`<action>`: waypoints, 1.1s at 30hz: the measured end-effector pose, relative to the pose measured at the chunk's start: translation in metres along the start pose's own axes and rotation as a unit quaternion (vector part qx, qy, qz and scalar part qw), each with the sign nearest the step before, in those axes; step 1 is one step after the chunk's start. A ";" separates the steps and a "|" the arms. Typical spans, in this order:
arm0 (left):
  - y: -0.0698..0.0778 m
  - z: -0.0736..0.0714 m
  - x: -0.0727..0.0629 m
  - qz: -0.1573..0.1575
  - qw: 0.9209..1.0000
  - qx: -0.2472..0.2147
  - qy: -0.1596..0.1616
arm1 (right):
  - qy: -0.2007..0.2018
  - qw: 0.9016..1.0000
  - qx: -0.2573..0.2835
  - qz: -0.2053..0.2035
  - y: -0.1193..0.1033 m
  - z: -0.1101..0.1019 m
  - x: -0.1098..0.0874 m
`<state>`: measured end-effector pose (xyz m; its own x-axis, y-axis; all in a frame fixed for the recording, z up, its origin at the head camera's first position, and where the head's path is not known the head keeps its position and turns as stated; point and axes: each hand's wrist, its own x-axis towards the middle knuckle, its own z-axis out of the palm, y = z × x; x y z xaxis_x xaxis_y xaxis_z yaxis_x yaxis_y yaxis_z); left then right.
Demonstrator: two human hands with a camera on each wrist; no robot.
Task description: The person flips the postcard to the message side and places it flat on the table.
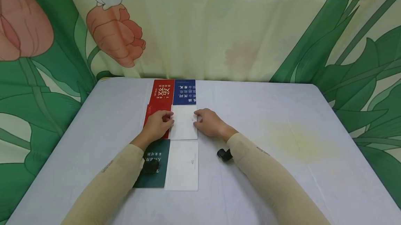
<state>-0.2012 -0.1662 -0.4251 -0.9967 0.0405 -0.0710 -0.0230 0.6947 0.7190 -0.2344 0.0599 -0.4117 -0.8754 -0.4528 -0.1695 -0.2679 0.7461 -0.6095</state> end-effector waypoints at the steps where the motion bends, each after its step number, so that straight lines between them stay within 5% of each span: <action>1: 0.000 -0.001 -0.001 0.003 1.000 0.000 0.005 | -0.002 1.000 0.004 0.002 0.000 -0.001 0.000; 9: 0.014 -0.014 0.007 0.036 0.999 0.024 0.008 | 0.001 1.000 0.014 -0.010 0.006 -0.022 0.001; 20: 0.026 -0.027 0.053 0.045 0.995 0.092 -0.021 | 0.002 0.998 -0.043 -0.047 0.010 -0.066 0.039; 33: 0.030 -0.020 0.089 0.055 0.988 0.124 -0.071 | 0.004 0.997 -0.072 -0.022 0.013 -0.064 0.093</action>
<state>-0.2926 -0.1559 -0.3965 -0.9704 0.2142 -0.1113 0.1225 0.8341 0.5379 -0.3451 0.0584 -0.3859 -0.8644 -0.4832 -0.1389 -0.3604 0.7882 -0.4989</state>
